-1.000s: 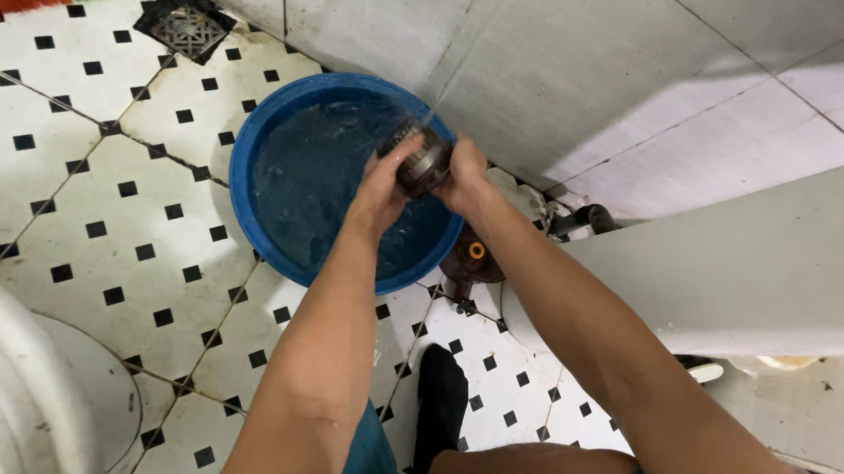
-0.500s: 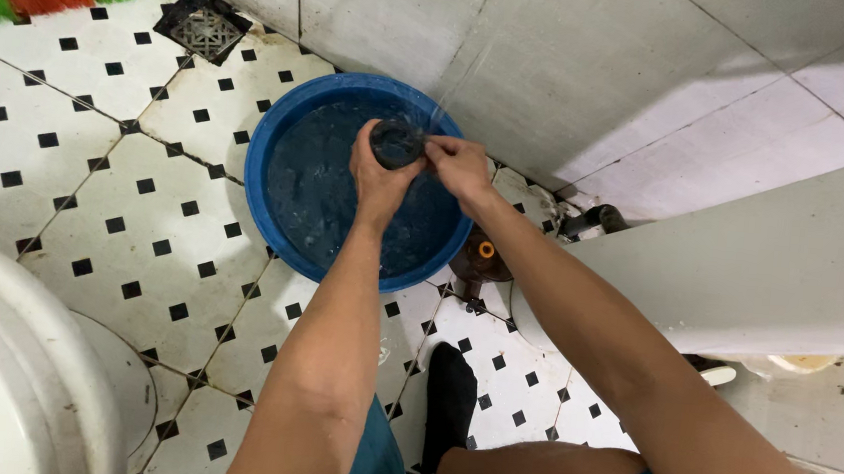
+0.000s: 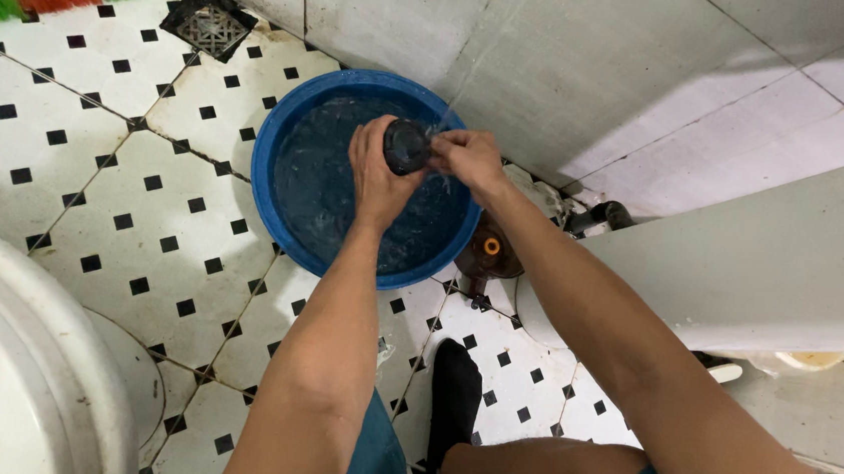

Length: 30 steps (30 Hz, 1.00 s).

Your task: The person disassembles a blender, carries the parts to a bathroom, and washes them by hand in a blue basin using running water. The person scrubs the blender jar, lid, and blade assembly, then rinses each component thoroughly.

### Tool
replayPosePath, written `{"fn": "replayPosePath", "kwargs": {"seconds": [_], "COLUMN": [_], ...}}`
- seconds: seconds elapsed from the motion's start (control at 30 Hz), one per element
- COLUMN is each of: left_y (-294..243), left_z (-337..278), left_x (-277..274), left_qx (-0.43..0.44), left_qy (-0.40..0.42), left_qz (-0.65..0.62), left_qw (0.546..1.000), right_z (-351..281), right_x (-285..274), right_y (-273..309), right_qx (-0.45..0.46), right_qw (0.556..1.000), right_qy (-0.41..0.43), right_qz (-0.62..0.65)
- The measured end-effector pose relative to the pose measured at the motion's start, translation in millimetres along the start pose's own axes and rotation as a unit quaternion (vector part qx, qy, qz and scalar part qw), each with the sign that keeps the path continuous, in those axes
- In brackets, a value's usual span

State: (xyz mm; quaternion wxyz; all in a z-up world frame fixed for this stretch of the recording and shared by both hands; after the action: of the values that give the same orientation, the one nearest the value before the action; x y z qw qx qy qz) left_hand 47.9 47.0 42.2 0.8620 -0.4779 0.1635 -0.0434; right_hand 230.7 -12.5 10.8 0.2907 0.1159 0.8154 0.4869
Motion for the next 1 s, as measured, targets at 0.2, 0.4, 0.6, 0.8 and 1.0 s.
{"fn": "replayPosePath", "kwargs": {"seconds": [0.2, 0.4, 0.6, 0.8, 1.0], "left_y": [12, 13, 14, 9, 8], "left_z": [-5, -10, -10, -11, -8], "left_x": [5, 17, 23, 27, 30], "left_qx": [-0.095, -0.129, -0.113, -0.103, -0.137], "left_qy": [0.051, 0.113, 0.147, 0.187, 0.2], "left_qz": [-0.046, -0.047, -0.05, -0.037, -0.049], "left_qw": [0.993, 0.984, 0.981, 0.976, 0.969], "right_z": [-5, -18, -21, -9, -2], "right_x": [4, 0, 2, -7, -8], "right_y": [10, 28, 38, 29, 21], "right_qx": [-0.055, -0.077, -0.108, -0.095, -0.081], "right_qw": [0.998, 0.986, 0.978, 0.981, 0.99], "right_qy": [0.012, -0.028, 0.032, 0.049, 0.058], "right_qz": [-0.021, -0.146, -0.176, -0.165, -0.099]}}
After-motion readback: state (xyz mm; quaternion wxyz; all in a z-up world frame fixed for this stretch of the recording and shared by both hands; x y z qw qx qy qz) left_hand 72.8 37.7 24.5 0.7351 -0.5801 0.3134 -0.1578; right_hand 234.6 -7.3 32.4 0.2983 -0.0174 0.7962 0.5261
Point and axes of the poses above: each hand's wrist, its own z-axis towards the middle knuckle, its own x-axis out of the palm, y = z × x, the point moved 9 cm from there along z, towards the middle knuckle
